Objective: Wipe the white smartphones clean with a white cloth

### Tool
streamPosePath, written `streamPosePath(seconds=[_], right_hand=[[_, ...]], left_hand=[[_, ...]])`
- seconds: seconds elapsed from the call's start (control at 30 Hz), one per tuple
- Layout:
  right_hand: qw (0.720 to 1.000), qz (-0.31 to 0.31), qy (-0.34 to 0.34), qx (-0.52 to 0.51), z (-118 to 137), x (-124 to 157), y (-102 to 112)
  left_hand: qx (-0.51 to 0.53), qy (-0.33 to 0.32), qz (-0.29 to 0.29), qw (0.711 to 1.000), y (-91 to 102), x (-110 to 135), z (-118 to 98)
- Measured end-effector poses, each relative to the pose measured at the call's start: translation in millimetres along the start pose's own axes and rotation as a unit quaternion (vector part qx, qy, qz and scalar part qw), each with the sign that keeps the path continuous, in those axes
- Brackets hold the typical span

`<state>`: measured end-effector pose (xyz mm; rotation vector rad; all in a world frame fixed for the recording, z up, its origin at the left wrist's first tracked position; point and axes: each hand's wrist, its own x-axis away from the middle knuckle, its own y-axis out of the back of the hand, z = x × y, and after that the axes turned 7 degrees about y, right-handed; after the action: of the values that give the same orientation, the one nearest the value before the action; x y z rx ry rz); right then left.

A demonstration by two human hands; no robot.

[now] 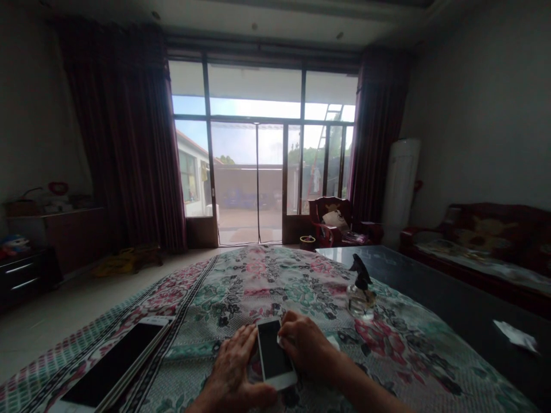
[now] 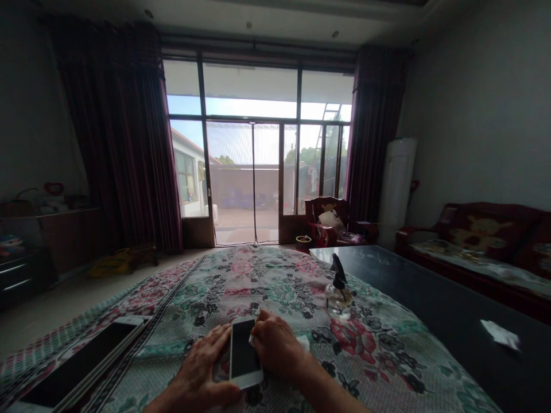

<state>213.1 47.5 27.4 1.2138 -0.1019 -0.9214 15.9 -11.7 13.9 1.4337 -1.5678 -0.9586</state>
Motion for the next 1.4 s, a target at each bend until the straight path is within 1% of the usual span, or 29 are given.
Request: streamPosePath(seconds=[0.1, 0.17, 0.27, 0.37, 0.47, 0.57, 0.7, 0.8, 0.87, 0.93, 1.0, 1.1, 1.17, 1.27, 1.4], right_hand=[[0.999, 0.037, 0.017, -0.004, 12, 5, 9], [0.997, 0.064, 0.047, -0.021, 16, 7, 14], [0.987, 0.114, 0.097, -0.058, 16, 9, 21], [0.979, 0.151, 0.118, -0.074, 10, 11, 29], [0.978, 0.153, 0.117, -0.074, 7, 12, 34], [0.978, 0.156, 0.121, -0.071, 10, 14, 34], [0.975, 0.162, 0.136, -0.064, 23, 16, 24], [0.977, 0.153, 0.138, -0.060, 31, 17, 15], [0.977, 0.147, 0.144, -0.057, 33, 17, 11], [0.975, 0.151, 0.154, -0.058, 29, 16, 13], [0.973, 0.167, 0.148, -0.055, 24, 15, 19], [0.971, 0.208, 0.108, -0.041, 17, 13, 32], [0.972, 0.218, 0.088, -0.030, 17, 14, 38], [0.975, 0.200, 0.091, -0.023, 21, 15, 33], [0.971, 0.188, 0.142, -0.030, 27, 13, 16]], left_hand=[[-0.001, -0.006, -0.005, 1.000, 0.0, 0, 1], [-0.002, -0.008, 0.001, 1.000, 1.1, 1, 0], [-0.006, -0.011, 0.009, 1.000, 3.3, 1, -1], [-0.009, -0.012, 0.008, 1.000, 6.0, 1, -2], [-0.002, -0.024, 0.020, 1.000, 10.0, 3, 2], [0.009, -0.050, 0.037, 0.998, 14.5, 4, 9], [0.010, -0.069, 0.032, 0.997, 17.0, 3, 15], [0.003, -0.074, 0.029, 0.997, 16.7, 4, 16], [0.001, -0.075, 0.032, 0.997, 16.3, 4, 16], [0.000, -0.075, 0.034, 0.997, 15.4, 4, 16], [0.001, -0.076, 0.031, 0.997, 13.5, 3, 17], [0.006, -0.085, 0.015, 0.996, 8.1, 0, 23], [0.007, -0.094, 0.006, 0.996, 3.4, -3, 29], [0.014, -0.106, -0.009, 0.994, -3.6, -7, 37], [0.019, -0.120, -0.043, 0.992, -11.5, -13, 43]])
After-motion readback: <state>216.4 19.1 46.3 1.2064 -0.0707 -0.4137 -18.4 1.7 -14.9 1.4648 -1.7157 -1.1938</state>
